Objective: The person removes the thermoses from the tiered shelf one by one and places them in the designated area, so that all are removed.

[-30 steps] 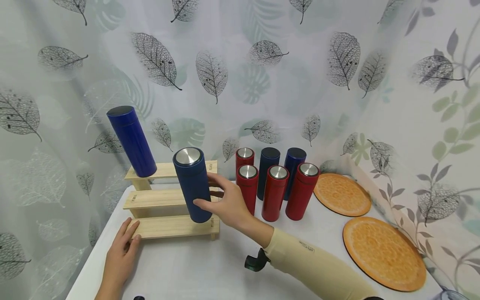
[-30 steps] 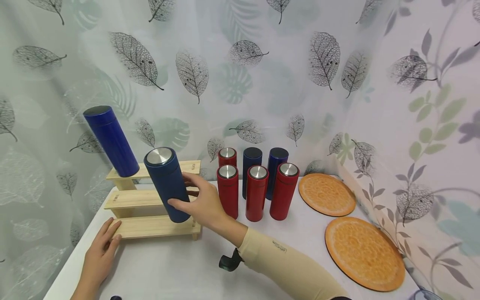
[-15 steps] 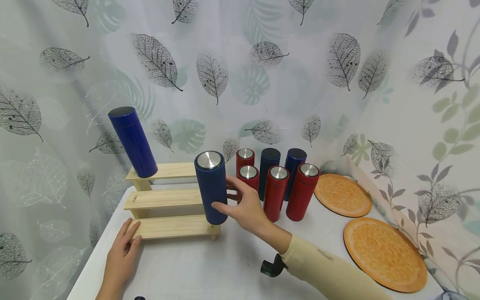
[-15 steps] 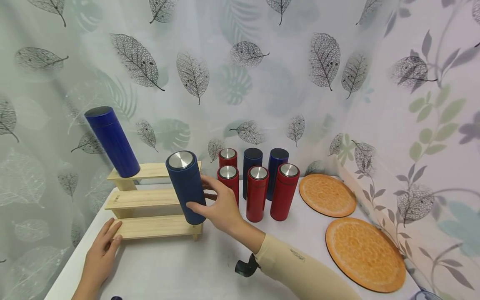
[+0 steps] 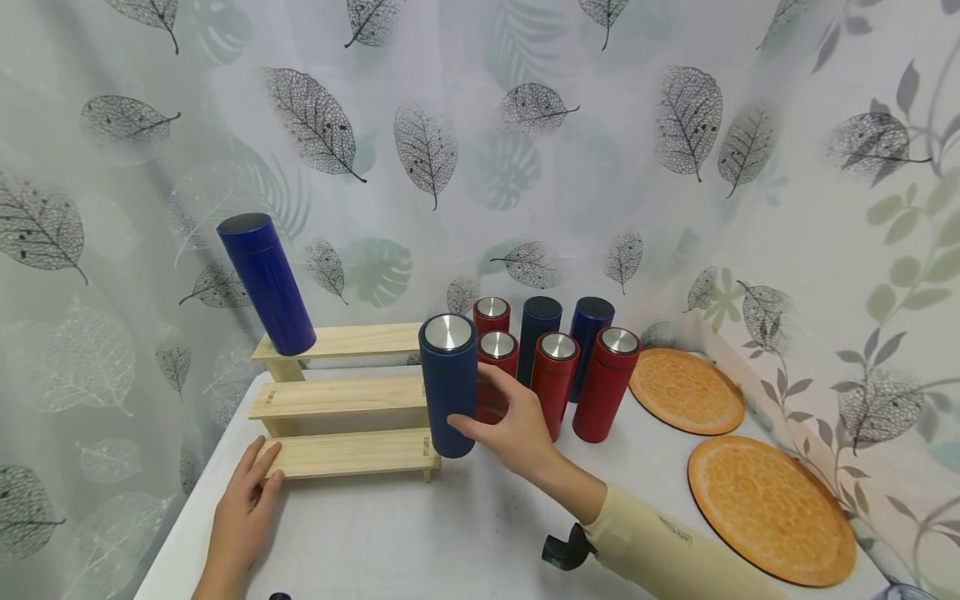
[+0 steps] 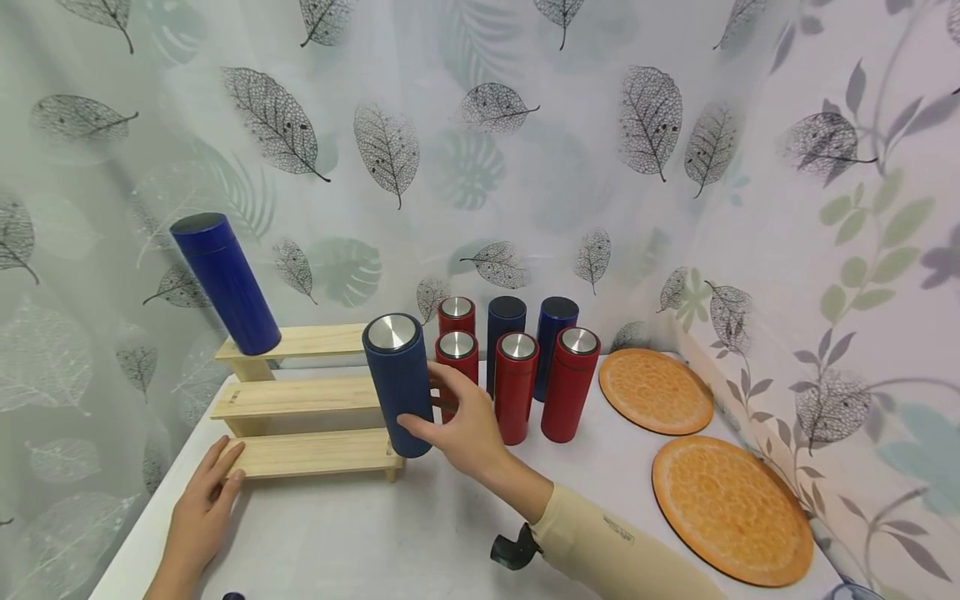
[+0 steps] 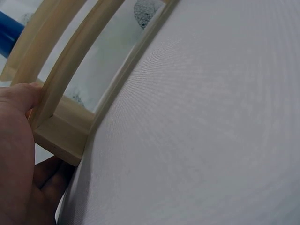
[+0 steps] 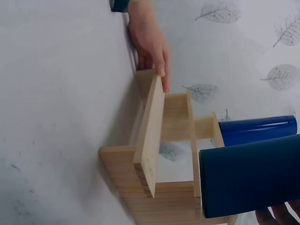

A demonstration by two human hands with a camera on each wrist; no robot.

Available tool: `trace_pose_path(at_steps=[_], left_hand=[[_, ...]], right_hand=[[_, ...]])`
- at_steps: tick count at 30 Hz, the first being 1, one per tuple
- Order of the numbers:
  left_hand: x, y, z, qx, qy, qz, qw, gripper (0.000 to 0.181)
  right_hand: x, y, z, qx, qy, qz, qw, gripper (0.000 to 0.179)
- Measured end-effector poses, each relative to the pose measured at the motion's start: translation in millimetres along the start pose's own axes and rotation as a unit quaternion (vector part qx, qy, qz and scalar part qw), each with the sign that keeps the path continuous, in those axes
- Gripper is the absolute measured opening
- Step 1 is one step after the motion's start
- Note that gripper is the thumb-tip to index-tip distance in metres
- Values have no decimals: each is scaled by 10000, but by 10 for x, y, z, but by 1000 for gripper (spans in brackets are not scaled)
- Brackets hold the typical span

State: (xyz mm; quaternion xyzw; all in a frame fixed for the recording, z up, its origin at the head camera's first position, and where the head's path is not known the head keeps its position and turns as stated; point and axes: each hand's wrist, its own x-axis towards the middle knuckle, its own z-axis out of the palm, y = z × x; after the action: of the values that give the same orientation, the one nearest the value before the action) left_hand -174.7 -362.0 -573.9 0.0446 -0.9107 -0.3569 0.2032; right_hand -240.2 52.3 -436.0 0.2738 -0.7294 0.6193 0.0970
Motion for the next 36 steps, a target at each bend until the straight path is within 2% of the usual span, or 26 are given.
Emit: trace_pose_path(at_steps=[13, 20, 26, 36], left_hand=[[2, 18, -12, -16, 18, 79, 10000, 51], [-5, 4, -14, -35, 59, 127, 9999, 50], [-2, -13, -4, -37, 44, 48, 10000, 50], [-2, -27, 5, -57, 8, -8, 10000, 50]], right_hand=[[-223, 123, -63, -115, 41, 513, 9986, 68], [-317, 226, -84, -155, 17, 600, 9981, 68], [-390, 320, -114, -253, 70, 532, 9982, 67], [-507, 451, -164, -328, 143, 705, 9969, 68]])
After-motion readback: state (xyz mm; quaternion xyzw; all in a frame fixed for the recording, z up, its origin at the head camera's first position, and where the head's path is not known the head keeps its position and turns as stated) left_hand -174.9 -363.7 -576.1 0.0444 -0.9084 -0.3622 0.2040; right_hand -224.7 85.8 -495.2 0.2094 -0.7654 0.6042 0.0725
